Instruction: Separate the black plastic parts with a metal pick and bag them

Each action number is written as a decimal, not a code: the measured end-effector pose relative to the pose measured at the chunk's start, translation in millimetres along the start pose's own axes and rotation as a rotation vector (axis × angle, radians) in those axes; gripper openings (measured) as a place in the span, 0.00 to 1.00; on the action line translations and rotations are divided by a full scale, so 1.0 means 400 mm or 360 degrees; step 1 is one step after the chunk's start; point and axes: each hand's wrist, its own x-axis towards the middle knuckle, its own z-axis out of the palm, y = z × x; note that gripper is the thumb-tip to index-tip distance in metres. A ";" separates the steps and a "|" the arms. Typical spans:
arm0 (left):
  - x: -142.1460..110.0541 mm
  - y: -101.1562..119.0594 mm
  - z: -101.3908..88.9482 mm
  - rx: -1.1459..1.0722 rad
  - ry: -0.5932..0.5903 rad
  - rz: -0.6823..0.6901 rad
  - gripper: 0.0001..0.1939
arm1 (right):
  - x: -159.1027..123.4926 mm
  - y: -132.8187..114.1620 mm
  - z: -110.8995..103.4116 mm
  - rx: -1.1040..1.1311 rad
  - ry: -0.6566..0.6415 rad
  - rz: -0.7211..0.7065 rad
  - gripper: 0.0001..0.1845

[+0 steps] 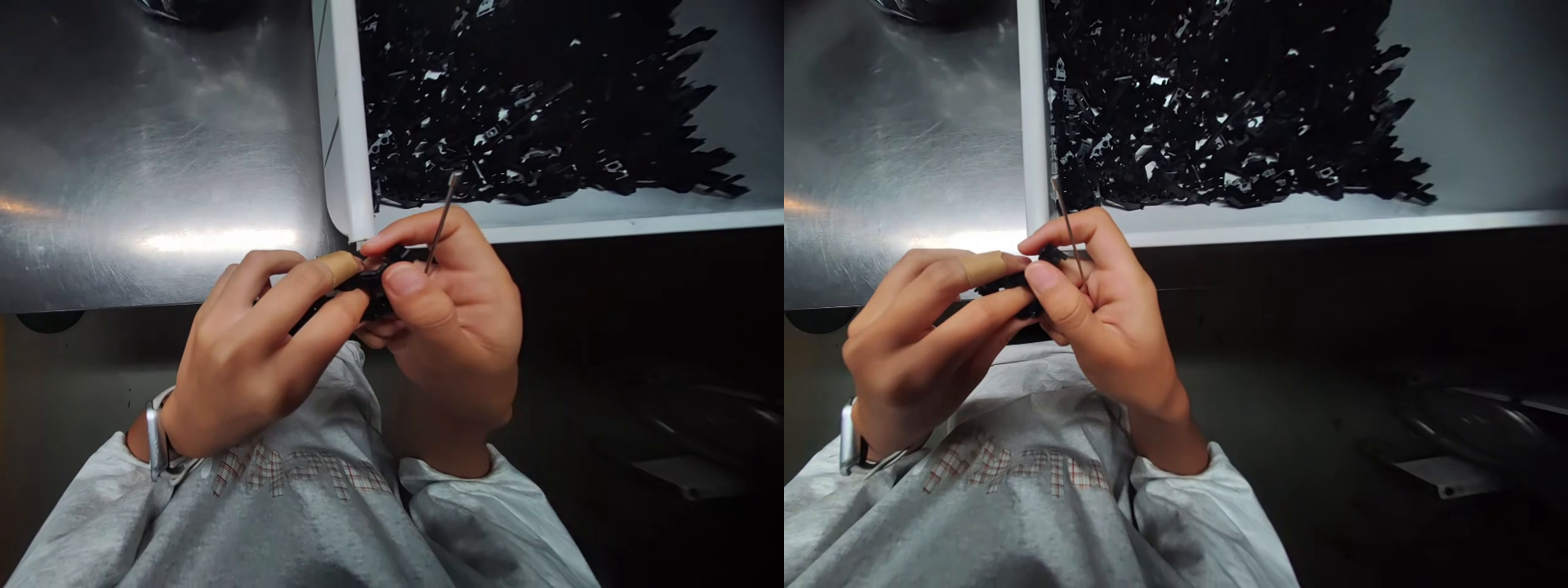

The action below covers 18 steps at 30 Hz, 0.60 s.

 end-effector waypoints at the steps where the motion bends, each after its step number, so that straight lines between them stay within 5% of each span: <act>1: -0.001 -0.005 0.000 -0.0010 0.0005 0.0011 0.09 | 0.002 0.001 0.001 0.0011 -0.0003 0.0020 0.02; 8: -0.006 -0.005 -0.021 -0.0114 -0.0047 0.0008 0.15 | 0.009 0.006 0.002 0.0127 -0.0007 -0.0110 0.04; 12: -0.013 -0.012 -0.028 -0.0198 0.0132 -0.0084 0.18 | 0.005 0.003 0.007 0.0097 0.0122 -0.0159 0.04; 18: -0.040 -0.012 -0.008 -0.0932 0.0166 -0.0647 0.16 | -0.008 0.001 0.022 -0.0007 0.0247 -0.0224 0.04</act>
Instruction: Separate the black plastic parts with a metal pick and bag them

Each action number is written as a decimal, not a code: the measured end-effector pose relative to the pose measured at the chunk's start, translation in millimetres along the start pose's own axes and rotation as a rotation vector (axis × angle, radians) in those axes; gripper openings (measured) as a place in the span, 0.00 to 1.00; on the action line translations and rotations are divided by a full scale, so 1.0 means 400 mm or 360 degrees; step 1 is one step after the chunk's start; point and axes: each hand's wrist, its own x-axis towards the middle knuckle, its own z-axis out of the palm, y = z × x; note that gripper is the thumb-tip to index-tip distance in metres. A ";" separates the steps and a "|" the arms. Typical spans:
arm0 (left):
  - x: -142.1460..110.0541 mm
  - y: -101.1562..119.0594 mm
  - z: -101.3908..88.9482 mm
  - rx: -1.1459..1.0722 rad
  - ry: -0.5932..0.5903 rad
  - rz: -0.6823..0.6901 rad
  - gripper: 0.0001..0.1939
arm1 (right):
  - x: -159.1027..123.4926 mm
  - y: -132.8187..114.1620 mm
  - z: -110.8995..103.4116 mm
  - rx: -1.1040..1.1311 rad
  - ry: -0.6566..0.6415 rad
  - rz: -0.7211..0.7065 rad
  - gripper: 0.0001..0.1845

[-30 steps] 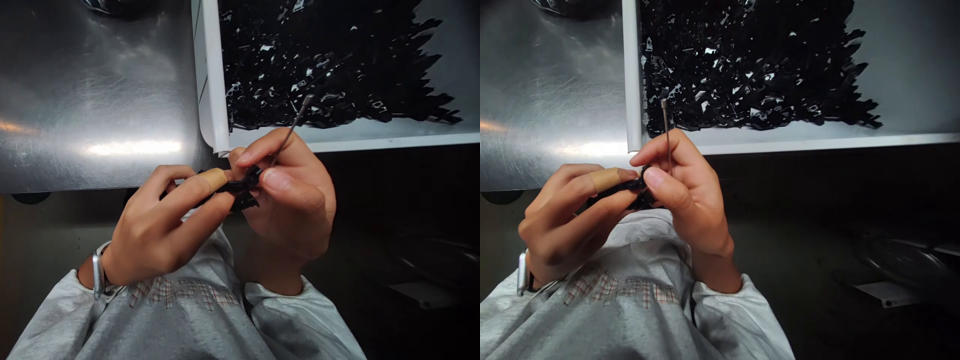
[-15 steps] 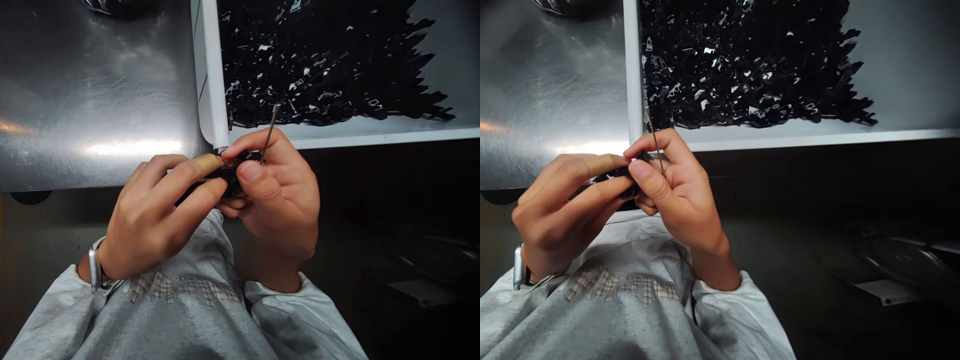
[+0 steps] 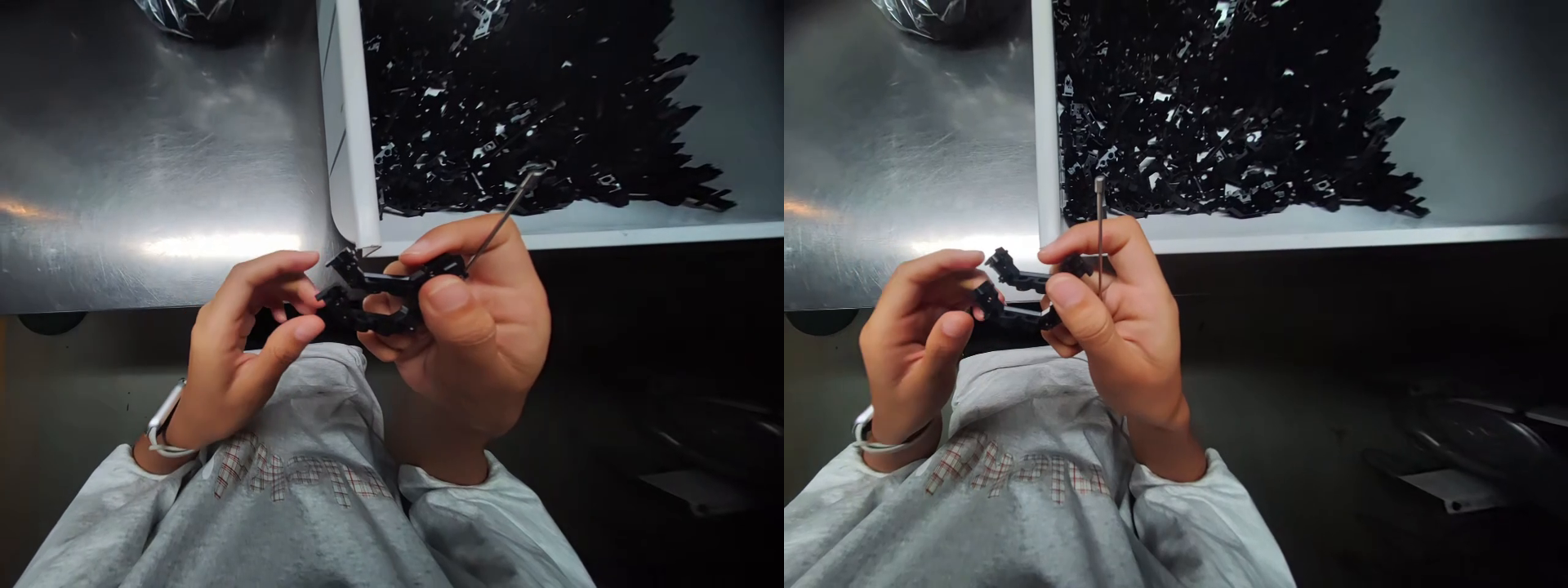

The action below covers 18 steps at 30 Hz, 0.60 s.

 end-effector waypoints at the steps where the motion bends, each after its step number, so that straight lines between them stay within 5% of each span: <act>1: -0.003 0.000 0.005 -0.0160 -0.0020 -0.0121 0.15 | -0.001 0.000 0.002 -0.0014 0.0013 -0.0007 0.04; 9: 0.029 0.008 0.030 -0.1039 -0.0238 -0.0835 0.17 | 0.002 0.001 0.010 0.0089 -0.0072 0.0116 0.05; 18: 0.026 0.009 0.036 -0.1125 -0.0265 -0.0886 0.19 | -0.003 0.001 0.018 0.0161 -0.0066 0.0302 0.11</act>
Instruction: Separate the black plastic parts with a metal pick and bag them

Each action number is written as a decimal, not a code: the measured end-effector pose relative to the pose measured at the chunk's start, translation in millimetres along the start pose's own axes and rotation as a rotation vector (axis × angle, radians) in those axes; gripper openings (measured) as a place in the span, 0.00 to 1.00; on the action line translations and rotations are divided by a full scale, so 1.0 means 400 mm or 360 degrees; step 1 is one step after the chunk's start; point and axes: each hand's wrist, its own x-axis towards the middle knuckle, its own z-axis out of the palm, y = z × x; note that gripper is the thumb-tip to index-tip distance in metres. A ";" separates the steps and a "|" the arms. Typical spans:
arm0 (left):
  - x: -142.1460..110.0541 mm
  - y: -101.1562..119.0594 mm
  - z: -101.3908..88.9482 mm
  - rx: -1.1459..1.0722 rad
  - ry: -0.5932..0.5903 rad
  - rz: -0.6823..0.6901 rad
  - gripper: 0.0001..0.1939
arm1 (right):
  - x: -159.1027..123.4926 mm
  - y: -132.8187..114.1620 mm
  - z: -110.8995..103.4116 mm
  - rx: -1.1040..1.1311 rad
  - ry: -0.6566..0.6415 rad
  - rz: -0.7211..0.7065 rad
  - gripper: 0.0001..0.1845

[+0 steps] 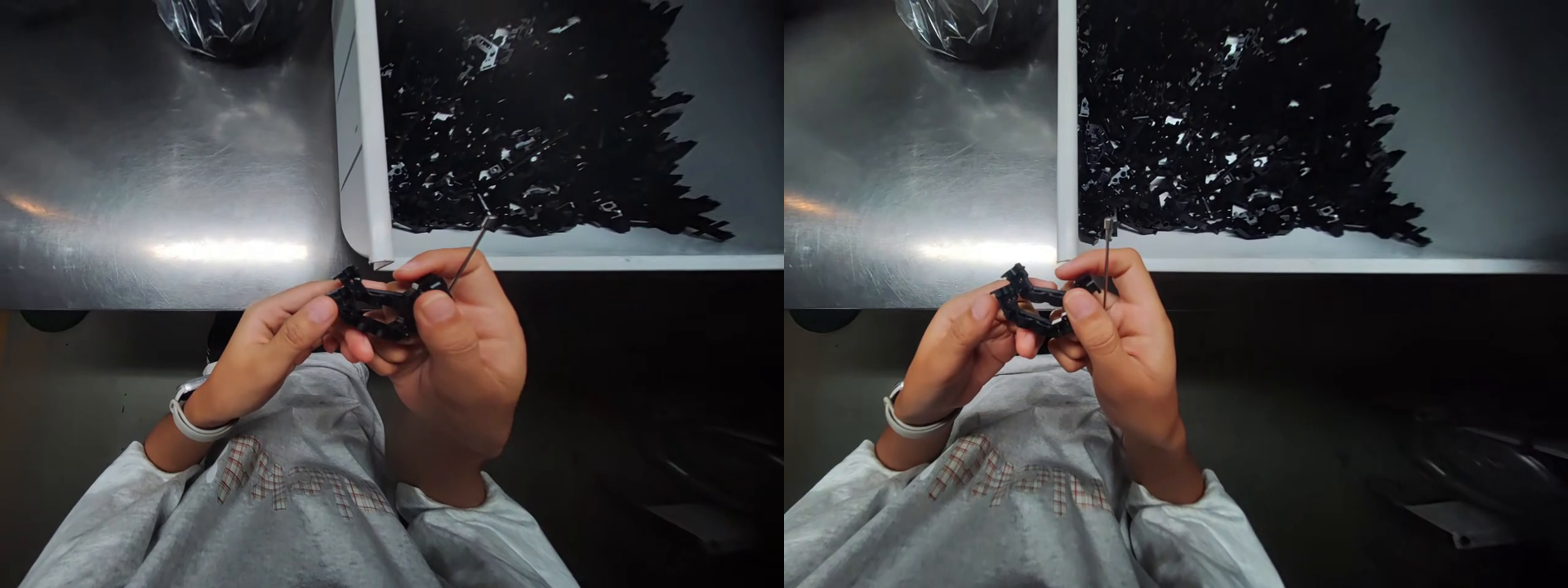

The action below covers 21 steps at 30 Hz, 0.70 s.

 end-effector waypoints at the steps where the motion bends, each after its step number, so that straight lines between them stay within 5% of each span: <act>1: -0.002 0.000 -0.002 0.0031 0.0003 0.0005 0.20 | -0.002 -0.002 -0.001 0.0000 0.0002 0.0002 0.12; 21: -0.014 -0.008 0.013 0.0269 -0.0079 0.0248 0.22 | -0.022 0.017 -0.006 -0.0066 0.0116 -0.0350 0.03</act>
